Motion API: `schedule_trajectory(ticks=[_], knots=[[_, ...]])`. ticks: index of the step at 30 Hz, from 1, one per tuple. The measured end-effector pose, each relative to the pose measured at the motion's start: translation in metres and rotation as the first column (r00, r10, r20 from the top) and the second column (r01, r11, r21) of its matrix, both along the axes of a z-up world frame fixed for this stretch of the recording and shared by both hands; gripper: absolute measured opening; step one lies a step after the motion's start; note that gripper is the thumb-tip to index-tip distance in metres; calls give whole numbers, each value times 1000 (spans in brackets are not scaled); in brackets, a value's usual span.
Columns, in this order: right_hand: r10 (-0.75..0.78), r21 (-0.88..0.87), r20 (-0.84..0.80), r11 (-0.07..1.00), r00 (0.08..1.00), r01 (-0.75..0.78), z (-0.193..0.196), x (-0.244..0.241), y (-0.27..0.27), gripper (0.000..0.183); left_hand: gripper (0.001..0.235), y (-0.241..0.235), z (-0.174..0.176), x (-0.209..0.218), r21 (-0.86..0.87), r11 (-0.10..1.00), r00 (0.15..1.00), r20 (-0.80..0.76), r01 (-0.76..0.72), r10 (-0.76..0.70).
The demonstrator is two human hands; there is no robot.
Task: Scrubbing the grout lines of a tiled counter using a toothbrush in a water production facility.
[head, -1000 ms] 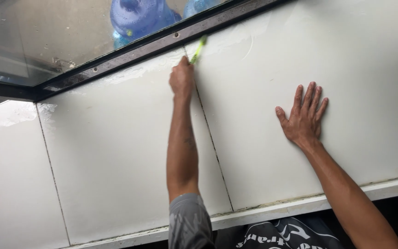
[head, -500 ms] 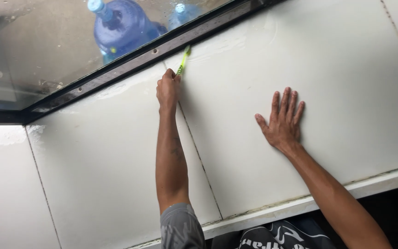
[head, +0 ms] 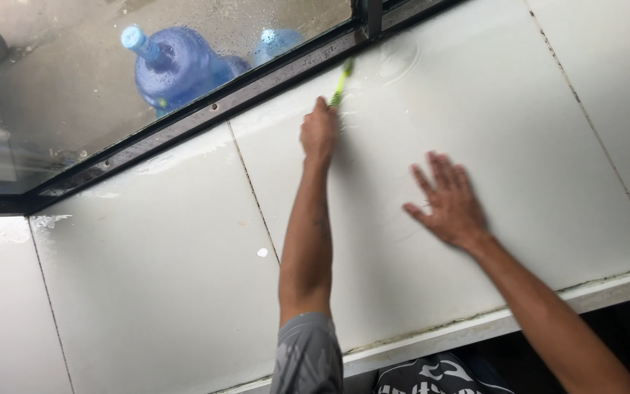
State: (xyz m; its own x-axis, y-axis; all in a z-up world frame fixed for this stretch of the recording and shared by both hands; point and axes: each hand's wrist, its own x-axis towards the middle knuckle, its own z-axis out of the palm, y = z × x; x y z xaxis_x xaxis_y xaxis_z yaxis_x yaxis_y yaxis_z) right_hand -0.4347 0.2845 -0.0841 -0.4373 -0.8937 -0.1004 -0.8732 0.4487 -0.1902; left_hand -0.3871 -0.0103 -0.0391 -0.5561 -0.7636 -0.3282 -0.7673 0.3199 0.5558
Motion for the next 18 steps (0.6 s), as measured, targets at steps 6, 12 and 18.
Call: schedule_trajectory(ticks=[6, 12, 18], knots=[[-485, -178, 50, 856, 873, 485, 7, -158, 119, 88, 24, -19, -3, 96, -84, 943, 943, 56, -324, 329], [-597, -234, 68, 770, 800, 594, 17, -181, 141, 83, 19, 16, -15, 10, -124, 948, 951, 61, -294, 303], [-598, -206, 85, 772, 797, 601, 17, -182, 144, 85, 28, 68, -6, -155, 38, 998, 998, 42, -40, 38]])
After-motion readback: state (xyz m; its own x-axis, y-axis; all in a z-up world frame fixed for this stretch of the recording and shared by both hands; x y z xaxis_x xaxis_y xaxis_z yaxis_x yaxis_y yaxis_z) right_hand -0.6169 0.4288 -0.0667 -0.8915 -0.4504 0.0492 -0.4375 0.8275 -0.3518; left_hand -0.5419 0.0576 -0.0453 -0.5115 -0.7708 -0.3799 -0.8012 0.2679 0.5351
